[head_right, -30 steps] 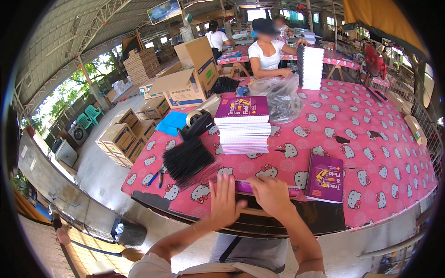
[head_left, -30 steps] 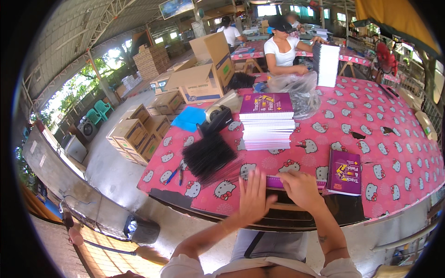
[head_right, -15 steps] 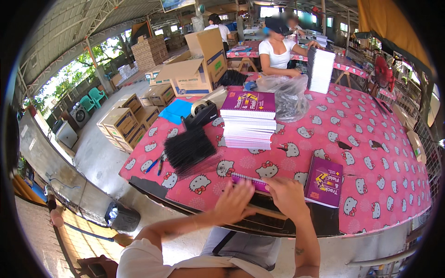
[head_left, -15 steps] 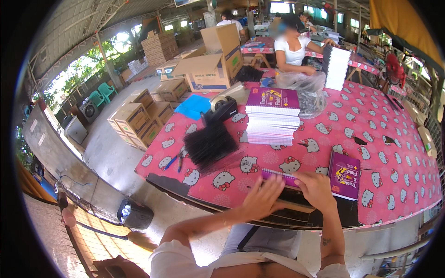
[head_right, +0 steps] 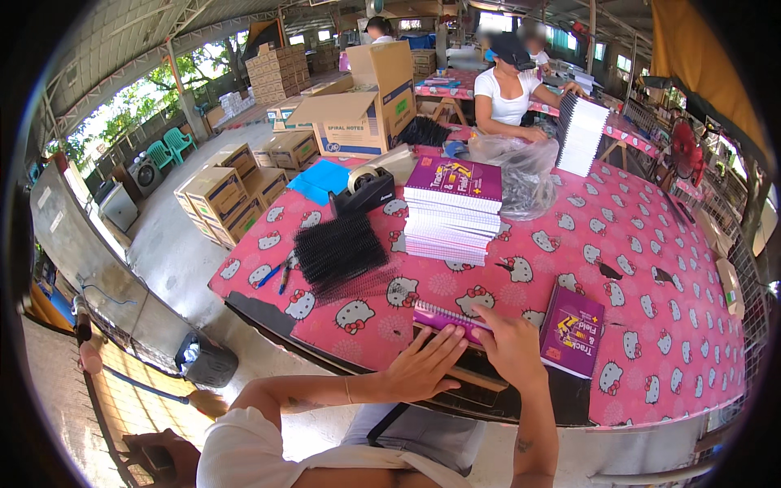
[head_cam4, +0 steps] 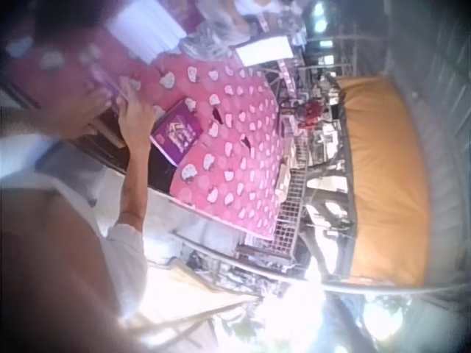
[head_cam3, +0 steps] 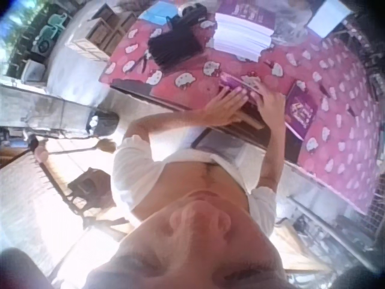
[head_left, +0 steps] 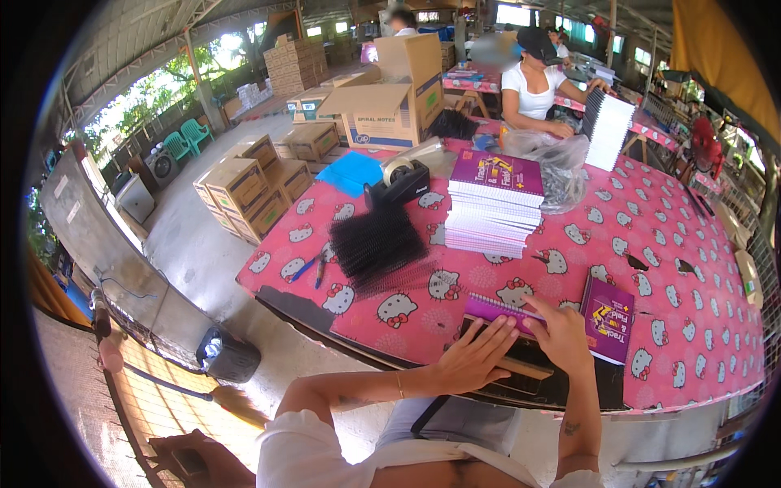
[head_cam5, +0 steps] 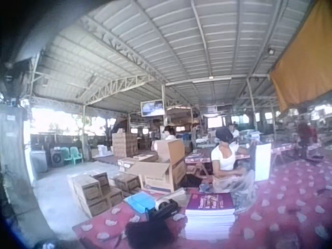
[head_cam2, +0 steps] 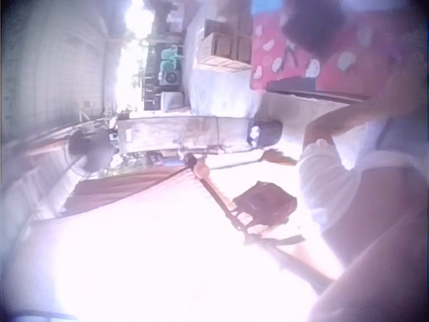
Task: The person removes plastic wrapping from a stack of spiral binding coils and inserts a coil into the punched holes of a notebook by hand.
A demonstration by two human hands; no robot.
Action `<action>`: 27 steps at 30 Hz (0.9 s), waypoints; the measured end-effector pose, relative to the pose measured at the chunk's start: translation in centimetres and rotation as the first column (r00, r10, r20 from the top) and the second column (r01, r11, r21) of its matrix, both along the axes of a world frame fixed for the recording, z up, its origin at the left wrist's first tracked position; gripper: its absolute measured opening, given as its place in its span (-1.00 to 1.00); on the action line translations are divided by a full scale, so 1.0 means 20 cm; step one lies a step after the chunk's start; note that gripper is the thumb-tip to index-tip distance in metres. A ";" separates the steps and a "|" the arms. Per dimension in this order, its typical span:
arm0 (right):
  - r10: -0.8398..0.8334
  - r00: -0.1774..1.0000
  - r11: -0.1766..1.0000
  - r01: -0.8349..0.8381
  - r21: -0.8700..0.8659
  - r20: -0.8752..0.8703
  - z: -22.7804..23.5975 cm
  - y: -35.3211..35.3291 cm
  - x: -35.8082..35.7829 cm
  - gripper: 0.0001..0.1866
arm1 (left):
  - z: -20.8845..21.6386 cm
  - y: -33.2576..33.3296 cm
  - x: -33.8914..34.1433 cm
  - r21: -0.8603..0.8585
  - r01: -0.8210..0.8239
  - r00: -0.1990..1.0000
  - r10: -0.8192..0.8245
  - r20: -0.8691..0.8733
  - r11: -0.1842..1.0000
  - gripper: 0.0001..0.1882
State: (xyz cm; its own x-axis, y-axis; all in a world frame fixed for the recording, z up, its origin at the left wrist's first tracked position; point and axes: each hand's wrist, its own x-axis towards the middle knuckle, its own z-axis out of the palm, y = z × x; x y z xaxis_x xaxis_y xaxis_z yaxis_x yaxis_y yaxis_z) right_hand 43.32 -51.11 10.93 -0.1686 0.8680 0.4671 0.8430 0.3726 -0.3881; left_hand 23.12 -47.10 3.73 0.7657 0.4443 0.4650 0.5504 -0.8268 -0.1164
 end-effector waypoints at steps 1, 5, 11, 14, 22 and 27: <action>0.002 1.000 1.000 -0.002 -0.009 -0.004 -0.01 0.00 -0.01 -0.65 | 0.08 -0.04 -0.01 -0.052 0.042 0.999 -0.041 0.028 0.998 -0.01; -0.008 0.999 1.000 0.008 -0.023 -0.034 -0.05 -0.05 0.06 -0.47 | 0.14 0.11 0.02 0.012 -0.060 0.997 0.059 0.056 0.998 -0.02; 0.040 0.316 0.983 -0.183 -0.019 -0.948 -0.31 -0.10 0.10 -0.52 | 0.26 0.10 0.01 -0.023 0.093 0.961 -0.084 0.263 0.995 -0.26; -0.053 0.488 0.994 -0.055 -0.092 -0.871 -0.48 -0.06 0.12 -0.81 | 0.39 0.19 0.04 -0.421 0.093 0.962 -0.190 -0.194 0.902 -0.34; -0.069 0.578 0.998 0.036 -0.059 -0.813 -0.49 -0.03 0.01 -0.80 | 0.09 0.01 0.04 0.016 0.050 0.997 -0.050 0.052 0.999 -0.19; -0.018 0.558 0.999 -0.030 -0.043 -0.830 -0.47 -0.01 -0.03 -0.79 | 0.07 0.04 -0.01 0.024 0.050 0.994 -0.048 -0.095 0.998 -0.09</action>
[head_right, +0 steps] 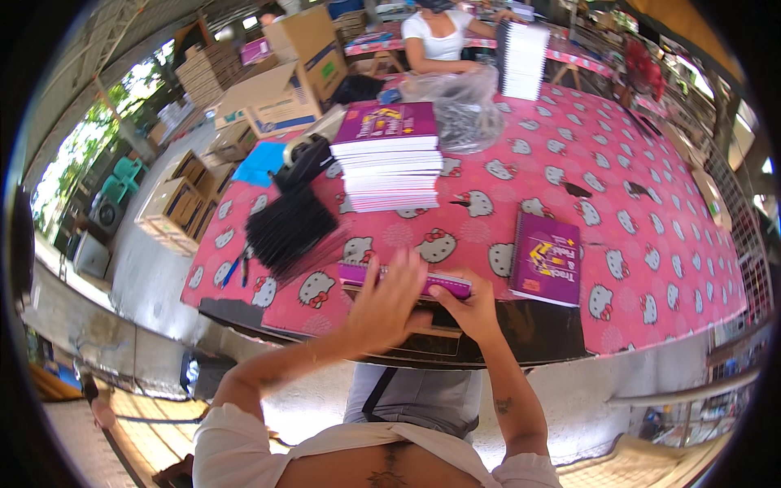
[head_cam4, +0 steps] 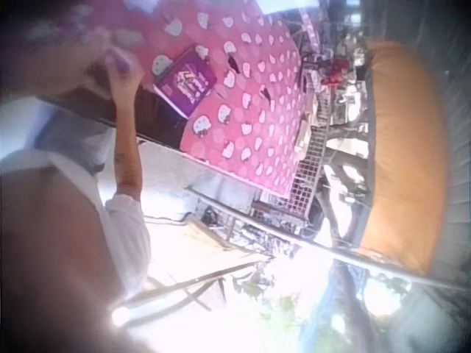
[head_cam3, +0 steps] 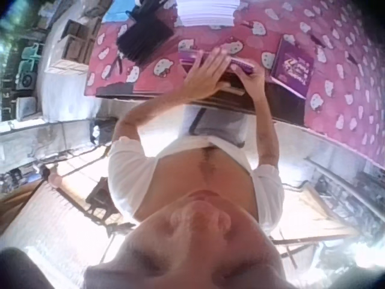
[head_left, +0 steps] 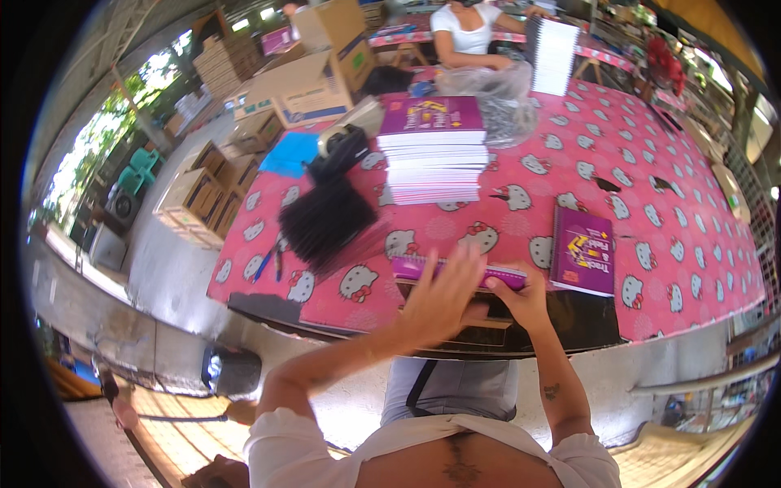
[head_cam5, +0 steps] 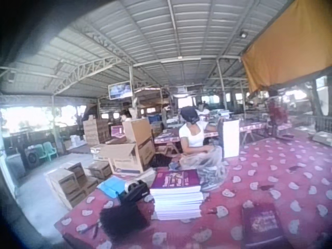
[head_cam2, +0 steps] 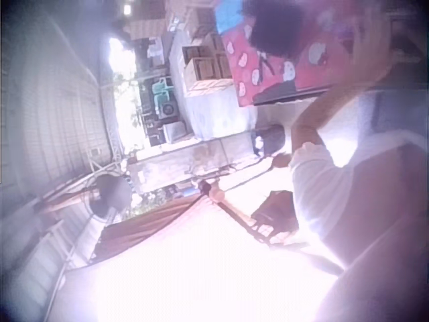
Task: The person removes plastic wrapping from a stack of spiral binding coils and inserts a coil into the punched holes of a notebook by hand.
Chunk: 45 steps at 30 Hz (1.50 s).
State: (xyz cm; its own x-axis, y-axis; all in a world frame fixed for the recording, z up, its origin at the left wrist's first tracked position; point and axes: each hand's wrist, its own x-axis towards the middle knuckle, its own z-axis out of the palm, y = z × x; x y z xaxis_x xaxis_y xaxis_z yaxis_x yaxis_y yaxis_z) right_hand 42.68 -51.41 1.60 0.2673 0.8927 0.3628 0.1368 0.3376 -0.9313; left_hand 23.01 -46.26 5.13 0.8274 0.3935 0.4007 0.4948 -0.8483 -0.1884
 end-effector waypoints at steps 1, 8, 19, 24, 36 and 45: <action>0.060 0.998 0.996 -0.058 0.061 -0.035 -0.01 0.02 0.00 -0.79 | -0.15 -0.10 -0.07 -0.064 0.123 0.992 -0.124 0.002 0.990 -0.10; 0.207 0.974 0.977 -0.202 0.064 -0.095 -0.02 0.00 0.09 -0.79 | -0.08 -0.06 0.01 -0.090 0.092 0.992 -0.099 -0.076 0.992 -0.07; 0.162 0.955 0.986 -0.166 -0.006 0.247 0.12 -0.03 0.09 -0.68 | 0.02 0.12 0.13 0.104 0.085 0.986 -0.099 0.137 0.991 -0.09; 0.110 0.961 0.992 -0.121 0.030 0.255 0.04 -0.02 0.08 -0.67 | -0.16 -0.17 0.06 -0.123 0.153 0.973 -0.128 0.191 0.980 -0.11; 0.079 0.940 0.994 -0.099 0.042 0.333 0.03 0.01 0.06 -0.78 | 0.09 0.09 0.16 -0.045 0.041 0.990 -0.034 0.137 0.998 -0.15; 0.163 0.958 0.986 -0.168 -0.002 0.235 0.16 -0.05 0.12 -0.82 | 0.18 0.10 0.12 -0.261 0.289 0.884 -0.152 0.443 0.921 -0.77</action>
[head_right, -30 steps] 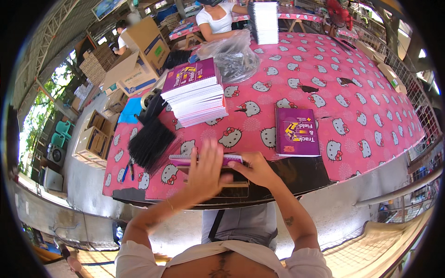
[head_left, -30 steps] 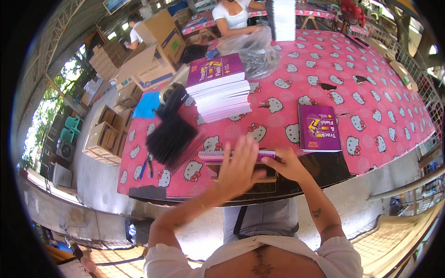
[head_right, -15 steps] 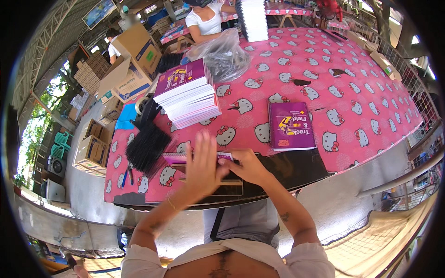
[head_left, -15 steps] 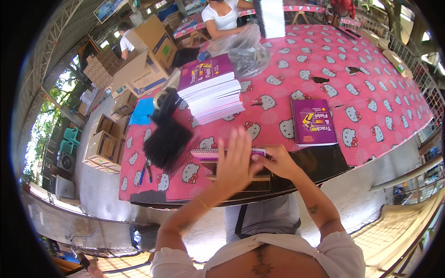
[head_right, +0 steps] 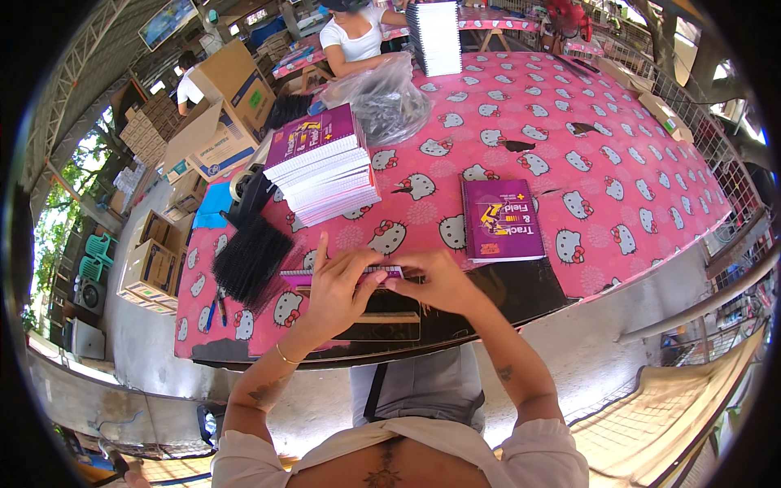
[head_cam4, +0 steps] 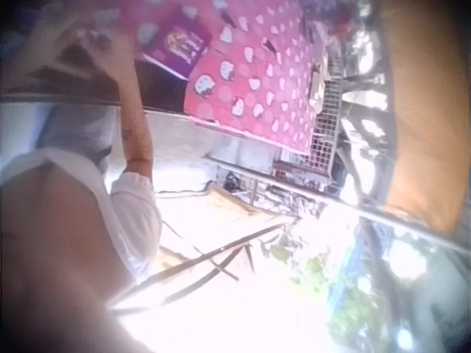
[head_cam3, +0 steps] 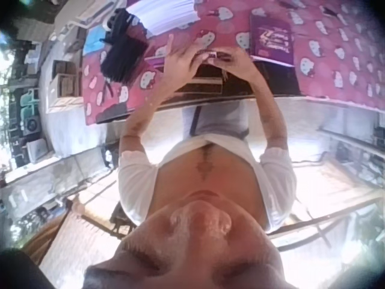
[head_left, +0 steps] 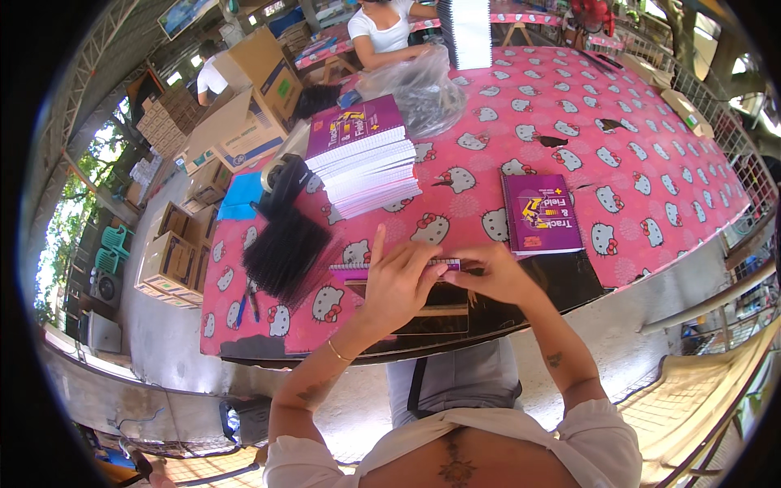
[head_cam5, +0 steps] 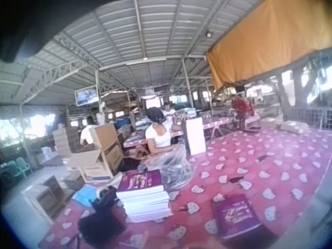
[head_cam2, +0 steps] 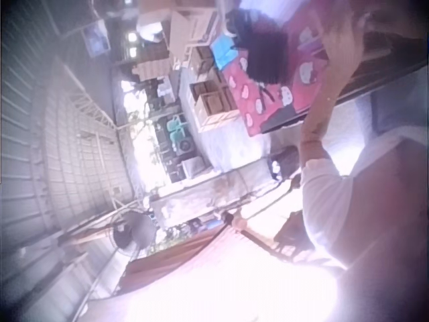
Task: The person removes plastic wrapping from a stack of spiral binding coils and inserts a coil into the punched holes of a notebook by hand.
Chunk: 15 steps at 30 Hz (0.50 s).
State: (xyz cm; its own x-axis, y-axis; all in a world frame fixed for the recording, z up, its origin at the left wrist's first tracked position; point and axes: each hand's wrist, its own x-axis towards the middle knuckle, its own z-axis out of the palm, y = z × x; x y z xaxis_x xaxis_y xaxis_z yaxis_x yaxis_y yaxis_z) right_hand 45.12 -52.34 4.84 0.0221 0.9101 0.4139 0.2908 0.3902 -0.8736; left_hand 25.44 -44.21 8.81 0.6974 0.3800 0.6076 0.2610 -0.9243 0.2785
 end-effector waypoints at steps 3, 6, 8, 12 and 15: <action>0.026 0.999 0.997 -0.029 -0.070 -0.041 0.09 0.01 0.12 -0.81 | -0.01 0.01 0.01 -0.034 0.045 0.999 -0.045 -0.007 0.998 -0.82; 0.109 0.985 0.992 -0.099 -0.077 0.136 0.21 0.02 0.15 -0.89 | 0.00 0.00 0.02 -0.015 0.031 0.999 -0.031 0.016 0.999 -0.84; 0.100 0.978 0.995 -0.093 -0.044 0.185 0.20 0.03 0.15 -0.89 | 0.00 0.00 0.02 -0.039 0.028 1.000 -0.027 0.010 0.999 -0.84; -0.181 0.945 0.972 0.131 0.194 0.273 0.06 0.04 0.06 -0.85 | 0.05 -0.06 -0.01 -0.029 -0.047 0.999 0.047 -0.007 0.998 -0.86; -0.266 0.960 0.956 0.250 0.150 0.092 0.08 -0.01 -0.07 -0.79 | 0.09 0.03 -0.07 -0.105 0.098 0.995 -0.096 0.019 0.990 -0.86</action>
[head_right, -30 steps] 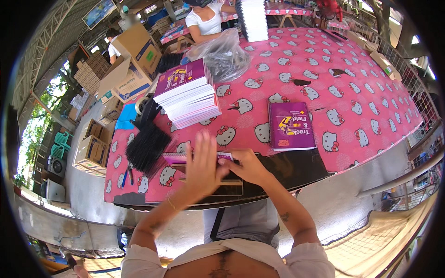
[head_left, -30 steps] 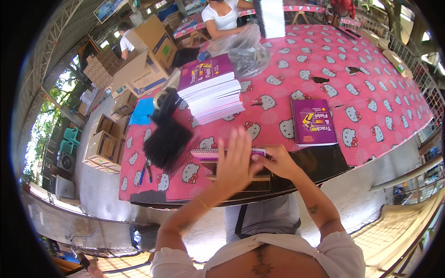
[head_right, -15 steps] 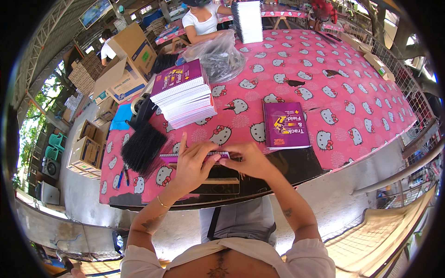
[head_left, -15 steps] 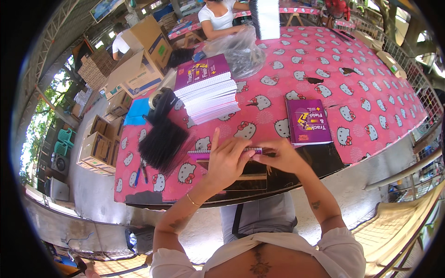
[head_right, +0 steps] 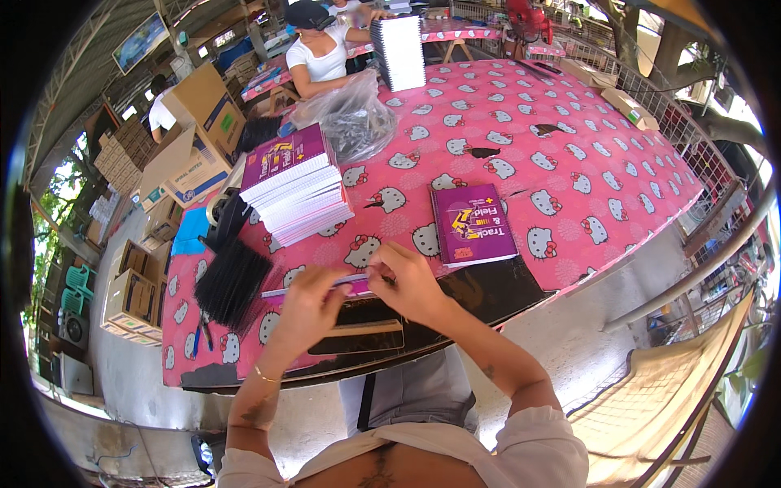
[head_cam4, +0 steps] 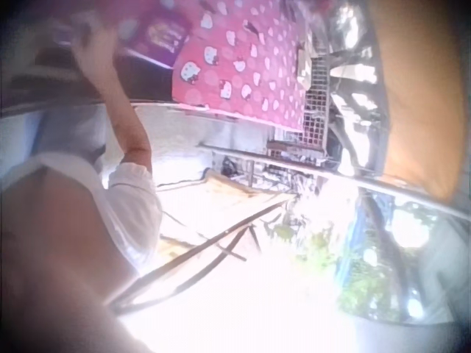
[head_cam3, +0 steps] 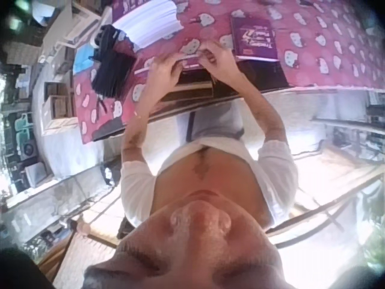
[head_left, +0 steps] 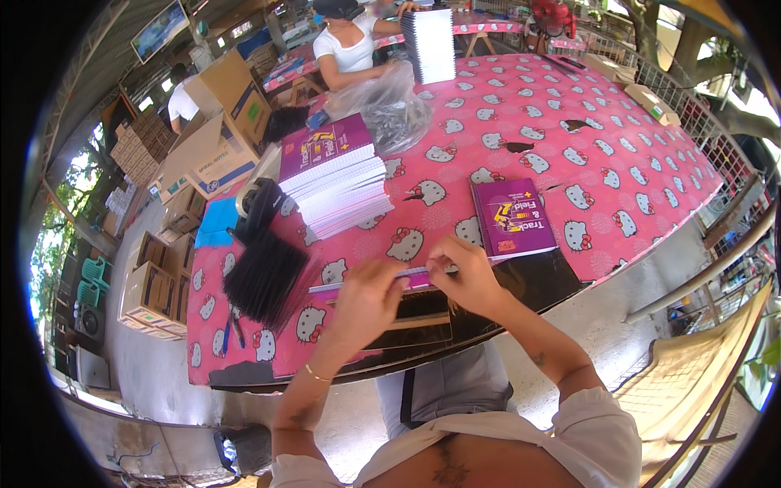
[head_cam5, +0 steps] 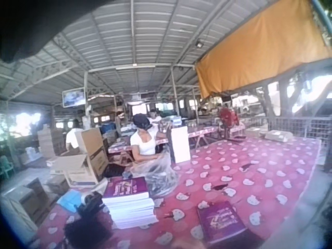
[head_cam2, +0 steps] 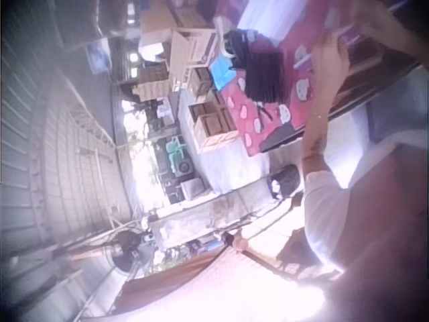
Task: The person removes plastic wrapping from a stack of spiral binding coils and inserts a coil into the punched holes of a notebook by hand.
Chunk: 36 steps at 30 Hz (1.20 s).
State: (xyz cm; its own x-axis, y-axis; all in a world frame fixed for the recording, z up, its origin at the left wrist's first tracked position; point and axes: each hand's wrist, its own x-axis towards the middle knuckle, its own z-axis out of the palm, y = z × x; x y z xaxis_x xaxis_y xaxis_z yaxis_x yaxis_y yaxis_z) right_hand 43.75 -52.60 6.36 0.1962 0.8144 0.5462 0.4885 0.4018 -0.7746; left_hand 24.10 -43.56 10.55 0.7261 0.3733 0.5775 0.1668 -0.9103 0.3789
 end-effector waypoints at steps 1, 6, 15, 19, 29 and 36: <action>0.001 1.000 1.000 -0.001 0.007 0.004 0.05 -0.06 -0.04 -0.79 | 0.06 0.02 -0.03 -0.041 -0.027 0.999 0.027 0.019 0.999 -0.83; -0.169 0.985 0.888 0.144 0.437 0.018 0.23 -0.32 -0.17 -0.12 | 0.60 -0.16 -0.01 0.111 0.341 0.933 -0.322 -0.158 0.934 -0.79; -0.516 0.855 0.854 0.519 0.049 -0.053 0.28 -0.50 0.18 -0.66 | 0.44 0.94 0.07 0.229 -0.202 0.978 0.209 -0.008 0.952 -0.71; -0.574 0.583 0.807 0.523 0.275 0.575 0.07 -0.37 0.44 -0.60 | 0.19 1.14 0.00 0.439 -0.236 0.968 0.250 0.027 0.867 -0.79; -0.179 0.982 0.983 0.180 -0.019 0.056 -0.08 -0.14 0.24 -0.10 | 0.37 0.32 -0.01 0.456 -0.134 0.973 0.030 0.228 0.880 -0.79; -0.015 0.939 1.000 0.011 -0.013 -0.344 -0.19 -0.13 -0.04 -0.72 | 0.40 0.10 -0.09 0.276 0.038 0.997 -0.054 0.050 0.960 -0.69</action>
